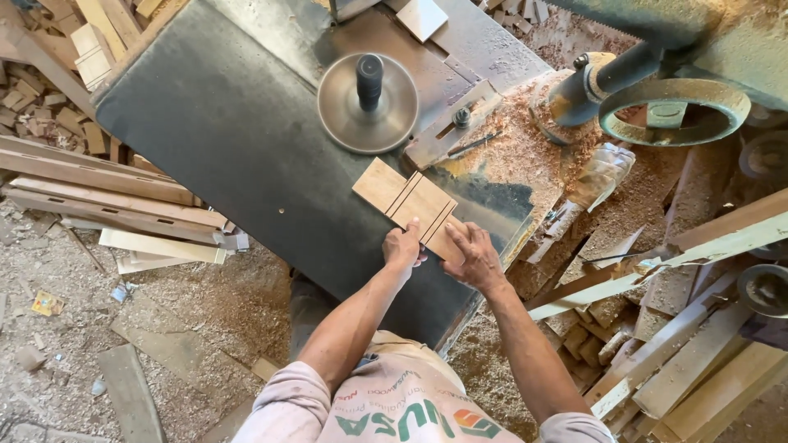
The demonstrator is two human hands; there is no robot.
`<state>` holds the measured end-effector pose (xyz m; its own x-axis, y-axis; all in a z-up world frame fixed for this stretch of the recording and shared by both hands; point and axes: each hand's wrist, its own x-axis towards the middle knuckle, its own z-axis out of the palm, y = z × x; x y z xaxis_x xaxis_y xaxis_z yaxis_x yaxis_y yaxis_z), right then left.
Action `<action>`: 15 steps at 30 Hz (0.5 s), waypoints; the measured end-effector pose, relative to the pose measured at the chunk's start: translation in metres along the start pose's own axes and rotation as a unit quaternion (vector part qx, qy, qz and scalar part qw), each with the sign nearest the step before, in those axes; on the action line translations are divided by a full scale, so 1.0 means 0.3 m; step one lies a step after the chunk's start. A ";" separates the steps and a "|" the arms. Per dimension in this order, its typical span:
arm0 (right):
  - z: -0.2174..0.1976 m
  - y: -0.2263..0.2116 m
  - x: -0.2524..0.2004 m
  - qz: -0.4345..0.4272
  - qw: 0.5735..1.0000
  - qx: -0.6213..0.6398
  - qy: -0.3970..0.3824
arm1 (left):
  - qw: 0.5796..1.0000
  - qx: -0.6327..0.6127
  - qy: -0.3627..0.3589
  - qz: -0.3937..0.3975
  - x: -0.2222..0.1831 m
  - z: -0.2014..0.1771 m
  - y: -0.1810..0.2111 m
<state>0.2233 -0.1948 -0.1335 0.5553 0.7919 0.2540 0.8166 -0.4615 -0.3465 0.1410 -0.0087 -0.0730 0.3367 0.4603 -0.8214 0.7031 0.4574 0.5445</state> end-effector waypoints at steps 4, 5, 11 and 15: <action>0.017 0.013 0.021 0.001 1.000 -0.008 -0.001 | 1.000 -0.003 0.009 0.013 0.005 -0.006 0.026; 0.018 0.014 0.022 0.000 1.000 -0.008 -0.002 | 1.000 -0.004 0.010 0.013 0.014 -0.005 0.021; 0.033 0.019 0.022 0.012 0.999 -0.027 -0.015 | 1.000 0.005 0.013 0.021 0.036 -0.004 0.015; 0.026 0.003 0.036 0.008 1.000 -0.018 -0.023 | 1.000 0.014 0.010 0.023 0.037 -0.018 0.015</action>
<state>0.2287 -0.1836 -0.1380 0.5619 0.8011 0.2063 0.8129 -0.4885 -0.3173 0.1444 0.0026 -0.0789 0.3566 0.4961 -0.7916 0.7039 0.4145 0.5768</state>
